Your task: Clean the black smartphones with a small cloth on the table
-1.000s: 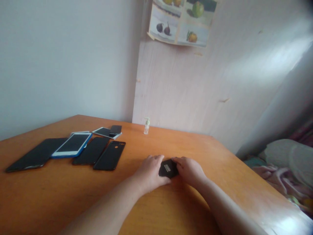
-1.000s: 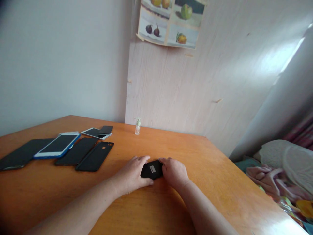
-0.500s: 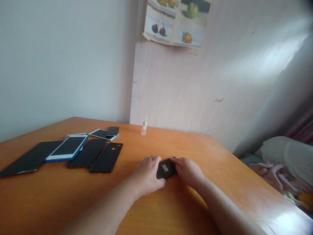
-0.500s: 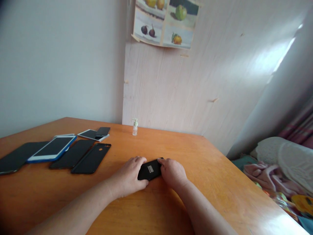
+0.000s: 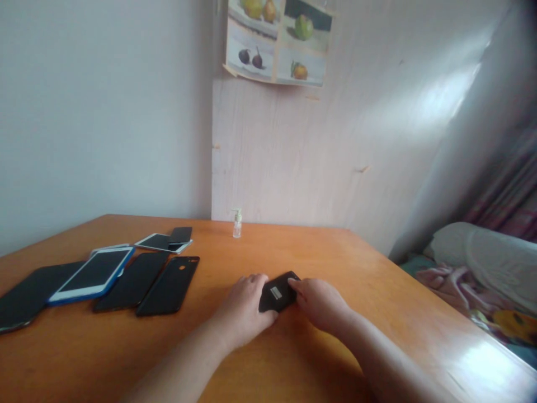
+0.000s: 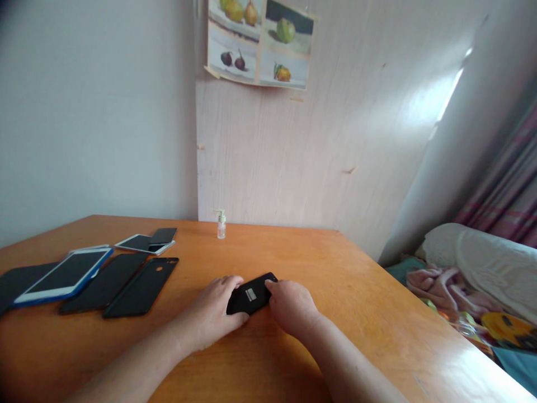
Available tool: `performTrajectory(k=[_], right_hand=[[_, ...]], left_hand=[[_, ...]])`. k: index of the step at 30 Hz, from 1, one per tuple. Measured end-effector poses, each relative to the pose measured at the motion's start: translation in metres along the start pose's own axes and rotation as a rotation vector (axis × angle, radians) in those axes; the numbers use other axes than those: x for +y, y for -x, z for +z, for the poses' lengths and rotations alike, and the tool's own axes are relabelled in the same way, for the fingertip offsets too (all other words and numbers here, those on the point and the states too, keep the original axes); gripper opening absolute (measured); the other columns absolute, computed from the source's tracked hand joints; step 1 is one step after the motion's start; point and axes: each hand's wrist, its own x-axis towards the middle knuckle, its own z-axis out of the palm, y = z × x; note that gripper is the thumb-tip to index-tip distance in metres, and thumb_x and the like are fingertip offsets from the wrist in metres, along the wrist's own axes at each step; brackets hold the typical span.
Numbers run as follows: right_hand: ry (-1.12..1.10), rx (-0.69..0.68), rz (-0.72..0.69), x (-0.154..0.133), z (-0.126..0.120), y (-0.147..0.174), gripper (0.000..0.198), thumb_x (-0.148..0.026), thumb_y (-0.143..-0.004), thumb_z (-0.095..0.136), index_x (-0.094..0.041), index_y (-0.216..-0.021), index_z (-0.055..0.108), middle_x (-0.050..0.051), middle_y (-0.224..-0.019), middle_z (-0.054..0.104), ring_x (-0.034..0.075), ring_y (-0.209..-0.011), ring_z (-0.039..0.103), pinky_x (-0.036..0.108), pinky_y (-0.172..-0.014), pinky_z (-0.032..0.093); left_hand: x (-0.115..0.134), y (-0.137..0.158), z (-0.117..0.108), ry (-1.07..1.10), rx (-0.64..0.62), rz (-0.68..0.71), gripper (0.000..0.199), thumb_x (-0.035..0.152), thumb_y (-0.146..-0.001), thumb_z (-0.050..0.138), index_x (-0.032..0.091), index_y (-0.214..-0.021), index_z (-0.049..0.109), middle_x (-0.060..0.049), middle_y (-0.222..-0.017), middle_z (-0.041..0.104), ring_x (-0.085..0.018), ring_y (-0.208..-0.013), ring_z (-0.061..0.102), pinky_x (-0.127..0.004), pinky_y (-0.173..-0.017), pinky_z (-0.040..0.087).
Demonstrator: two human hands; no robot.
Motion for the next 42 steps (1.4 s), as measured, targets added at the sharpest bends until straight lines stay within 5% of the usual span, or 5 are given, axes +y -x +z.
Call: performTrajectory(k=[9, 15, 22, 27, 42], right_hand=[[0.031, -0.008, 0.114, 0.005, -0.004, -0.003, 0.036, -0.020, -0.090, 0.039, -0.022, -0.111, 0.068, 0.011, -0.096, 0.073, 0.024, -0.089, 0.068, 0.029, -0.070, 0.042], [-0.016, -0.022, -0.107, -0.008, -0.004, 0.007, 0.034, -0.026, -0.093, 0.039, -0.024, -0.114, 0.065, 0.010, -0.101, 0.073, 0.023, -0.089, 0.068, 0.029, -0.071, 0.043], [0.104, -0.053, 0.115, 0.003, -0.004, 0.002, 0.031, -0.020, -0.090, 0.040, -0.018, -0.108, 0.066, 0.015, -0.094, 0.073, 0.027, -0.084, 0.069, 0.031, -0.065, 0.044], [0.010, -0.025, -0.097, -0.008, -0.006, 0.009, 0.033, -0.026, -0.094, 0.037, -0.021, -0.106, 0.067, 0.011, -0.095, 0.073, 0.024, -0.084, 0.068, 0.029, -0.066, 0.043], [-0.423, 0.234, 0.112, 0.027, 0.031, -0.030, 0.016, -0.033, -0.085, 0.055, -0.020, -0.077, 0.058, 0.001, -0.071, 0.065, 0.015, -0.067, 0.056, 0.024, -0.061, 0.036]], left_hand=[[-0.004, -0.001, 0.006, -0.003, 0.049, 0.030, 0.037, 0.030, -0.071, 0.066, 0.023, -0.106, 0.055, -0.007, -0.103, 0.063, -0.026, -0.102, 0.057, -0.036, -0.086, 0.044], [-0.004, -0.001, 0.005, -0.018, 0.042, 0.014, 0.044, 0.031, -0.069, 0.070, 0.024, -0.109, 0.054, -0.007, -0.107, 0.063, -0.027, -0.104, 0.056, -0.037, -0.088, 0.043], [-0.003, -0.002, 0.005, -0.018, 0.030, 0.021, 0.038, 0.034, -0.071, 0.070, 0.024, -0.105, 0.057, -0.007, -0.104, 0.063, -0.027, -0.101, 0.058, -0.036, -0.085, 0.043], [-0.005, -0.002, 0.005, -0.019, 0.042, 0.040, 0.039, 0.035, -0.068, 0.072, 0.025, -0.104, 0.058, -0.005, -0.103, 0.063, -0.026, -0.100, 0.056, -0.035, -0.086, 0.043], [-0.008, -0.002, 0.010, -0.092, 0.069, 0.058, 0.044, 0.043, -0.068, 0.073, 0.024, -0.106, 0.060, -0.005, -0.102, 0.064, -0.027, -0.100, 0.055, -0.037, -0.087, 0.043]])
